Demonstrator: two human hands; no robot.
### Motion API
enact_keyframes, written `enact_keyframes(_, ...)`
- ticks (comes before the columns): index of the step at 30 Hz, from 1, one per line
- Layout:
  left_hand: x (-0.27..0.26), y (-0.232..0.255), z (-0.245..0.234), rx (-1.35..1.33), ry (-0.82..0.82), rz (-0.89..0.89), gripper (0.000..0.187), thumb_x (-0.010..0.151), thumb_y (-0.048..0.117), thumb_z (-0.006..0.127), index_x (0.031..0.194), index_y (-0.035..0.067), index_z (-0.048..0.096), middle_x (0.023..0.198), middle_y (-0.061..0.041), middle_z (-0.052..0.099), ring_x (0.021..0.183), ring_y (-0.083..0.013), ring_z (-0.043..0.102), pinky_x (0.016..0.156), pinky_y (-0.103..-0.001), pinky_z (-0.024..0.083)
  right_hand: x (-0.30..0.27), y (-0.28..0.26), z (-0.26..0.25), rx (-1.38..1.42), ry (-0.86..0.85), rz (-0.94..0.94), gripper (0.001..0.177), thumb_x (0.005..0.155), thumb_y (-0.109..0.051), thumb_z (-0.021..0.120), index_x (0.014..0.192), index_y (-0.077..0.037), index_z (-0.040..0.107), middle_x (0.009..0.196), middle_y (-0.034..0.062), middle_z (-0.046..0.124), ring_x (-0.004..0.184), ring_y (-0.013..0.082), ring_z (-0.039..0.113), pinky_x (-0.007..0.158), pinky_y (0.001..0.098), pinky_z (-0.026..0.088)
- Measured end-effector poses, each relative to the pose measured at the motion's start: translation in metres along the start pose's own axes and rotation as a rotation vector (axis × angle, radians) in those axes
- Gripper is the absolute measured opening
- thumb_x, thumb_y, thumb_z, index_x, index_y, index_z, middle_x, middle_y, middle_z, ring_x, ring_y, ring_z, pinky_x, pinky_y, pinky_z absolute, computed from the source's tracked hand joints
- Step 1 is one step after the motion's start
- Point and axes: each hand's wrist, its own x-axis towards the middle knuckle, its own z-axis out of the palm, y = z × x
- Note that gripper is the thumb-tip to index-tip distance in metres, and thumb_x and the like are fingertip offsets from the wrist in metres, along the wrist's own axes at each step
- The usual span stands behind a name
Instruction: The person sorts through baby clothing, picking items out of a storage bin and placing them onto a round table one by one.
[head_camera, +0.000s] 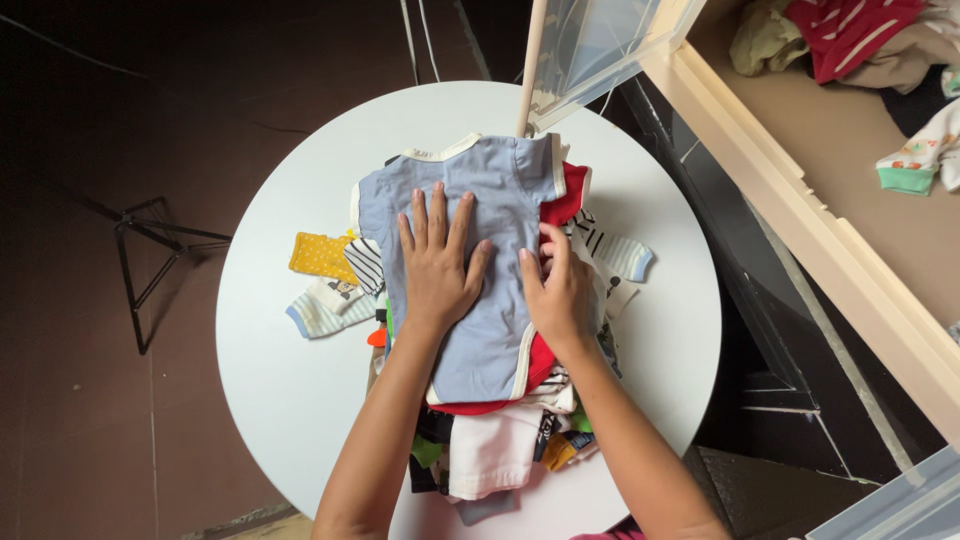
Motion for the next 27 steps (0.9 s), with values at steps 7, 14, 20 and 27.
enact_keyframes(7, 0.005, 0.009, -0.018, -0.142, -0.023, -0.042, 0.066, 0.104, 0.035, 0.058, 0.160, 0.007, 0.037, 0.170, -0.019, 0.029, 0.160, -0.0448, 0.017, 0.126, -0.066, 0.009, -0.002, -0.012, -0.021, 0.731, 0.011, 0.121, 0.030, 0.107, -0.011, 0.060, 0.136, -0.003, 0.056, 0.092, 0.0000, 0.053, 0.075, 0.0058, 0.043, 0.067, 0.0223, 0.037)
enact_keyframes(14, 0.009, 0.023, -0.025, -0.011, -0.099, -0.011, 0.066, 0.094, 0.037, 0.066, 0.153, 0.015, 0.046, 0.164, -0.024, 0.029, 0.152, -0.0507, 0.017, 0.121, -0.067, 0.011, -0.006, 0.009, -0.041, 0.559, -0.012, 0.158, 0.024, 0.103, -0.008, 0.063, 0.126, -0.003, 0.057, 0.093, -0.0012, 0.060, 0.075, 0.0028, 0.049, 0.067, 0.0200, 0.044)
enact_keyframes(20, 0.028, 0.052, -0.020, 0.001, -0.085, 0.061, 0.064, 0.082, 0.017, 0.068, 0.144, 0.008, 0.056, 0.162, -0.028, 0.031, 0.151, -0.0551, 0.020, 0.118, -0.070, 0.017, -0.001, 0.021, -0.080, 0.310, -0.037, 0.102, 0.016, 0.095, -0.003, 0.065, 0.111, -0.005, 0.067, 0.108, 0.0067, 0.062, 0.082, 0.0145, 0.064, 0.069, 0.0275, 0.053)
enact_keyframes(27, 0.094, 0.149, 0.020, -0.397, -0.162, 0.504, 0.040, 0.080, 0.004, 0.070, 0.120, 0.006, 0.068, 0.143, -0.023, 0.053, 0.142, -0.0470, 0.043, 0.117, -0.054, 0.040, 0.013, 0.045, -0.177, -0.158, 0.381, -0.185, 0.012, 0.098, 0.004, 0.065, 0.106, -0.004, 0.068, 0.115, 0.0101, 0.066, 0.107, 0.0297, 0.065, 0.095, 0.0393, 0.051)
